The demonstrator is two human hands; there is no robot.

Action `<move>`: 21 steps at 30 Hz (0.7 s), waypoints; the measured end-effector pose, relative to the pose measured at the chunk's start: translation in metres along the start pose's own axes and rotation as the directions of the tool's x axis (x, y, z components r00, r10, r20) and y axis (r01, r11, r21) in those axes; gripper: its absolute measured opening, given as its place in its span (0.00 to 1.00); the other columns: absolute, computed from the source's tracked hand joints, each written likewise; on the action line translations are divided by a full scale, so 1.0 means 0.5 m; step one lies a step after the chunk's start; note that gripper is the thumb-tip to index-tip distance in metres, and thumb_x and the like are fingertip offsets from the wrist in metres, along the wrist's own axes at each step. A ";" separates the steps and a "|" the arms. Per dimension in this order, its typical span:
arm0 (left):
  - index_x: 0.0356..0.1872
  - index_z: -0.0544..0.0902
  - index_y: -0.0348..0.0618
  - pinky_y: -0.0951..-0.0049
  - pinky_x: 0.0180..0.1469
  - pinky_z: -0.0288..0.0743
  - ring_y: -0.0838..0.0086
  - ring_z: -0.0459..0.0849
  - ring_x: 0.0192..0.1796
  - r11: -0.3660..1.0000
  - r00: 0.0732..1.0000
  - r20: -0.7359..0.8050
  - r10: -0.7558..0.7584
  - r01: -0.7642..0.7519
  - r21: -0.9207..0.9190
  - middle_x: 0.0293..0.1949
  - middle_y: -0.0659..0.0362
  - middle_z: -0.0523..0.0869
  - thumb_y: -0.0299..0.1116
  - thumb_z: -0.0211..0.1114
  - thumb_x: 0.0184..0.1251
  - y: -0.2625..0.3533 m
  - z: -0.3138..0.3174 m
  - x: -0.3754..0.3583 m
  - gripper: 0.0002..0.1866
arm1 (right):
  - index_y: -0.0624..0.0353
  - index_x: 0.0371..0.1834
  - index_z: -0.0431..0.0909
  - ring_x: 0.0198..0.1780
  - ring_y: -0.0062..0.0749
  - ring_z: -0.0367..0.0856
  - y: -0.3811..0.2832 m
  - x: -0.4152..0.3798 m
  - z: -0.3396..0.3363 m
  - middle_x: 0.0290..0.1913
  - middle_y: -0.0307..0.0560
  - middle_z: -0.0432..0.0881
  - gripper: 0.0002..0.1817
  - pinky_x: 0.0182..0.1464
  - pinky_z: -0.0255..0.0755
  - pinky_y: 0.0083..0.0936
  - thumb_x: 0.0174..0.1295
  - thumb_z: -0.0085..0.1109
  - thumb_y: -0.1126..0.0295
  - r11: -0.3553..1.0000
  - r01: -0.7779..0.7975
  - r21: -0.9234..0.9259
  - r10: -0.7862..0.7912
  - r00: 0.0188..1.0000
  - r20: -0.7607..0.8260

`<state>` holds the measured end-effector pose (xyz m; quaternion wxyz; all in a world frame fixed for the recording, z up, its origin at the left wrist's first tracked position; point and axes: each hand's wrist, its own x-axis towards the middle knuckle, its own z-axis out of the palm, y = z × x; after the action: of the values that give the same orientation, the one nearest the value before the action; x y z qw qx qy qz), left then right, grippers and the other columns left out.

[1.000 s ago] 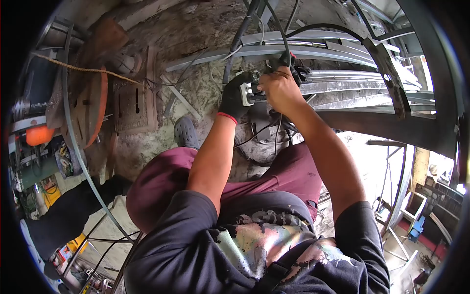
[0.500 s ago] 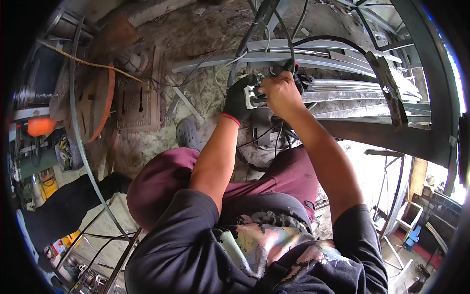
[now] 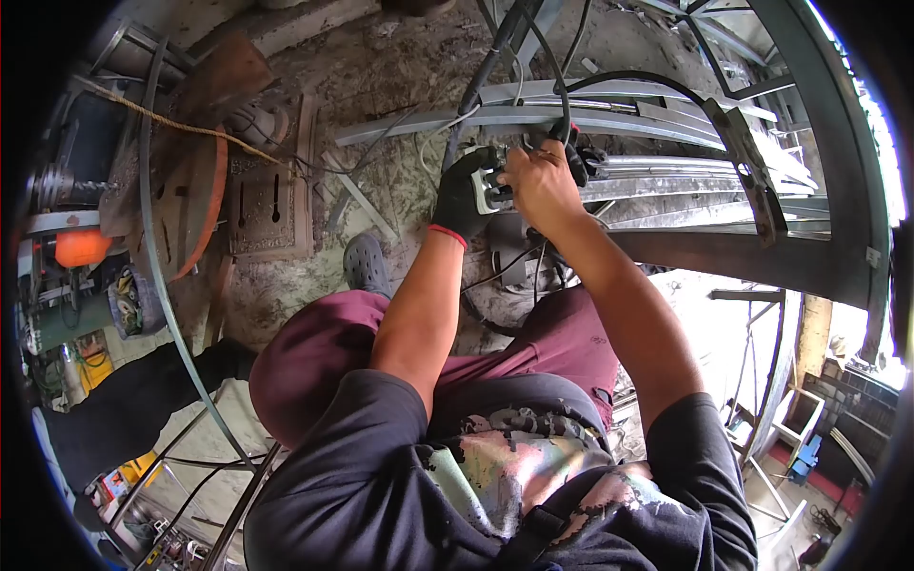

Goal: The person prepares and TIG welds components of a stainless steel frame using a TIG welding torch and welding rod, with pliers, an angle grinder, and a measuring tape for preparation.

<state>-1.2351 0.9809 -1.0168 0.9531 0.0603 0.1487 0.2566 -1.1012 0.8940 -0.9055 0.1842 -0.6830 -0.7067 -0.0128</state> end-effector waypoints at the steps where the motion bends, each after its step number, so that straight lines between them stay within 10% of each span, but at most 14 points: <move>1: 0.50 0.86 0.45 0.64 0.45 0.84 0.68 0.88 0.43 1.000 1.000 0.020 -0.003 0.003 -0.017 0.44 0.59 0.88 0.42 0.66 0.77 0.000 0.000 0.000 0.13 | 0.56 0.36 0.79 0.39 0.48 0.87 -0.004 0.002 0.000 0.29 0.52 0.87 0.10 0.64 0.67 0.41 0.64 0.72 0.68 1.000 -0.024 0.009 0.024 1.000 0.001; 19: 0.51 0.86 0.46 0.67 0.42 0.84 0.71 0.88 0.43 0.967 0.984 -0.101 0.148 -0.123 0.223 0.43 0.61 0.88 0.38 0.66 0.76 -0.021 -0.012 -0.001 0.10 | 0.57 0.38 0.79 0.45 0.50 0.87 -0.002 0.006 0.006 0.35 0.55 0.89 0.08 0.66 0.71 0.41 0.64 0.70 0.71 0.996 -0.077 -0.039 0.082 0.986 0.148; 21: 0.54 0.85 0.46 0.65 0.46 0.85 0.69 0.89 0.47 0.482 0.878 0.167 0.448 -0.395 0.782 0.46 0.60 0.88 0.38 0.65 0.78 -0.026 -0.023 0.008 0.12 | 0.57 0.42 0.82 0.49 0.49 0.86 -0.007 -0.007 0.000 0.41 0.54 0.89 0.07 0.67 0.72 0.44 0.63 0.70 0.72 0.995 0.057 -0.084 -0.059 0.998 -0.025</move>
<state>-1.2294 0.9723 -1.0311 0.7258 0.5056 0.2563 0.3897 -1.1047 0.8906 -0.9055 0.1650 -0.6690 -0.7225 -0.0571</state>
